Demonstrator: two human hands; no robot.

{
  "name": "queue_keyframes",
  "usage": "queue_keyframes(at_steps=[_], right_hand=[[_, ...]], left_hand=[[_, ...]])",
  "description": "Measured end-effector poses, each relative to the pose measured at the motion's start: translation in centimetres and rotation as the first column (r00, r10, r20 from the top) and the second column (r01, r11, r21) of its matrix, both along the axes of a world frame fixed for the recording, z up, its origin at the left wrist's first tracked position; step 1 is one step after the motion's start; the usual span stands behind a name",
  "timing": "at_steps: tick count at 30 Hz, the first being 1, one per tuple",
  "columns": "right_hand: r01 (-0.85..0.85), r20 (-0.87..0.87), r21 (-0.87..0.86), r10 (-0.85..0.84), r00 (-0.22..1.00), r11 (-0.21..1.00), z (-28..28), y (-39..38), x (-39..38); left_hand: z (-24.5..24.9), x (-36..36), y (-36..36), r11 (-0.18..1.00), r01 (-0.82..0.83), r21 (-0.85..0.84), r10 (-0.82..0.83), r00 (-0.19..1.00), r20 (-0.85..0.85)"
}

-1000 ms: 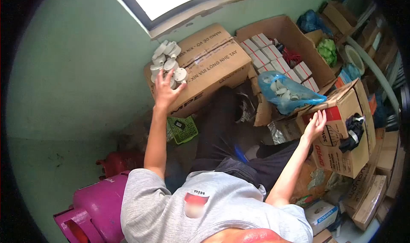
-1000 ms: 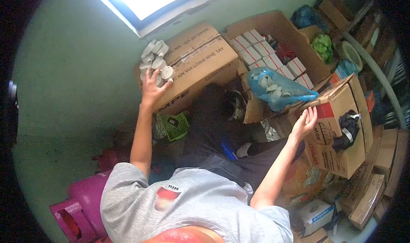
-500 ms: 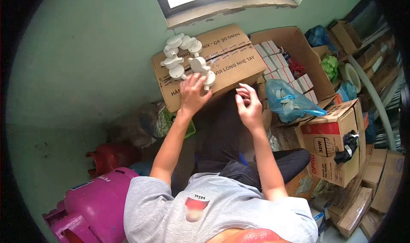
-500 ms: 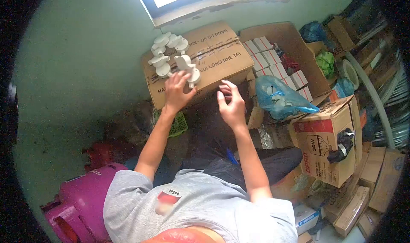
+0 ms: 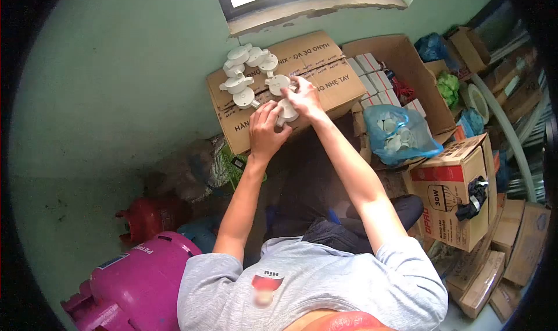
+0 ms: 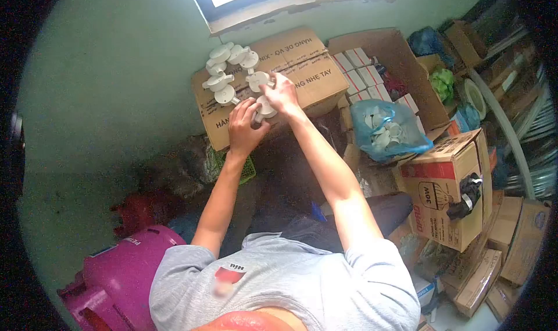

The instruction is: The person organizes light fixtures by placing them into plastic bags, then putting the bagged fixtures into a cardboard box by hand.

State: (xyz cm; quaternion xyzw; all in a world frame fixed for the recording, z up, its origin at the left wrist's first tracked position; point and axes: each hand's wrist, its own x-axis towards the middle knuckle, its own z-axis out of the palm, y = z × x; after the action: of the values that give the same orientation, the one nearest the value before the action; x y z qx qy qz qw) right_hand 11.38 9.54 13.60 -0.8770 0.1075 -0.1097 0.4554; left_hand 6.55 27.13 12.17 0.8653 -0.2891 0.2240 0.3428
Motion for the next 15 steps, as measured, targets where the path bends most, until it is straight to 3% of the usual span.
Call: queue_keyframes(at_steps=[1, 2, 5, 7, 8, 10, 12, 13, 14, 15], right_hand=[[0.072, 0.048, 0.204, -0.083, 0.995, 0.976, -0.5, -0.7, -0.2], [0.102, 0.110, 0.288, -0.138, 0.984, 0.952, -1.0, -1.7, -0.7], [0.200, 0.254, 0.428, -0.329, 0.910, 0.882, 0.8, -5.2, -5.4], [0.326, 0.204, 0.370, -0.419, 0.885, 0.870, 1.9, -8.7, -10.5], [0.338, 0.244, 0.460, -0.483, 0.841, 0.821, 2.1, -10.3, -13.1], [0.487, 0.348, 0.177, -0.517, 0.782, 0.855, 1.7, -15.1, -18.7], [0.573, 0.355, -0.183, -0.490, 0.797, 0.799, 2.8, -19.9, -24.2], [0.610, 0.294, -0.175, -0.551, 0.781, 0.773, 2.1, -22.5, -26.3], [0.636, 0.246, -0.335, -0.587, 0.771, 0.695, 2.5, -24.6, -28.2], [0.657, 0.197, -0.386, -0.638, 0.744, 0.647, 2.6, -26.4, -29.4]], left_hand=[[0.2, -0.1, 0.0, 1.000, -0.024, 0.012, 0.024, 1.000, -0.013], [0.3, -0.2, -0.2, 0.999, -0.037, 0.024, 0.038, 0.999, -0.027], [0.3, -0.1, -0.4, 0.995, -0.047, 0.092, 0.046, 0.999, 0.008], [0.5, -0.1, -0.5, 0.992, -0.031, 0.124, 0.028, 0.999, 0.028], [0.7, -0.2, -0.6, 0.991, -0.032, 0.126, 0.029, 0.999, 0.024], [0.5, -0.1, -0.8, 0.992, -0.025, 0.121, 0.021, 0.999, 0.035], [0.5, -0.2, -1.1, 0.992, -0.004, 0.127, -0.002, 0.999, 0.042], [0.6, -0.3, -1.2, 0.991, -0.023, 0.131, 0.017, 0.999, 0.045], [0.7, -0.3, -1.2, 0.990, -0.043, 0.136, 0.036, 0.998, 0.051], [0.7, -0.3, -1.4, 0.990, -0.028, 0.135, 0.021, 0.998, 0.053]])
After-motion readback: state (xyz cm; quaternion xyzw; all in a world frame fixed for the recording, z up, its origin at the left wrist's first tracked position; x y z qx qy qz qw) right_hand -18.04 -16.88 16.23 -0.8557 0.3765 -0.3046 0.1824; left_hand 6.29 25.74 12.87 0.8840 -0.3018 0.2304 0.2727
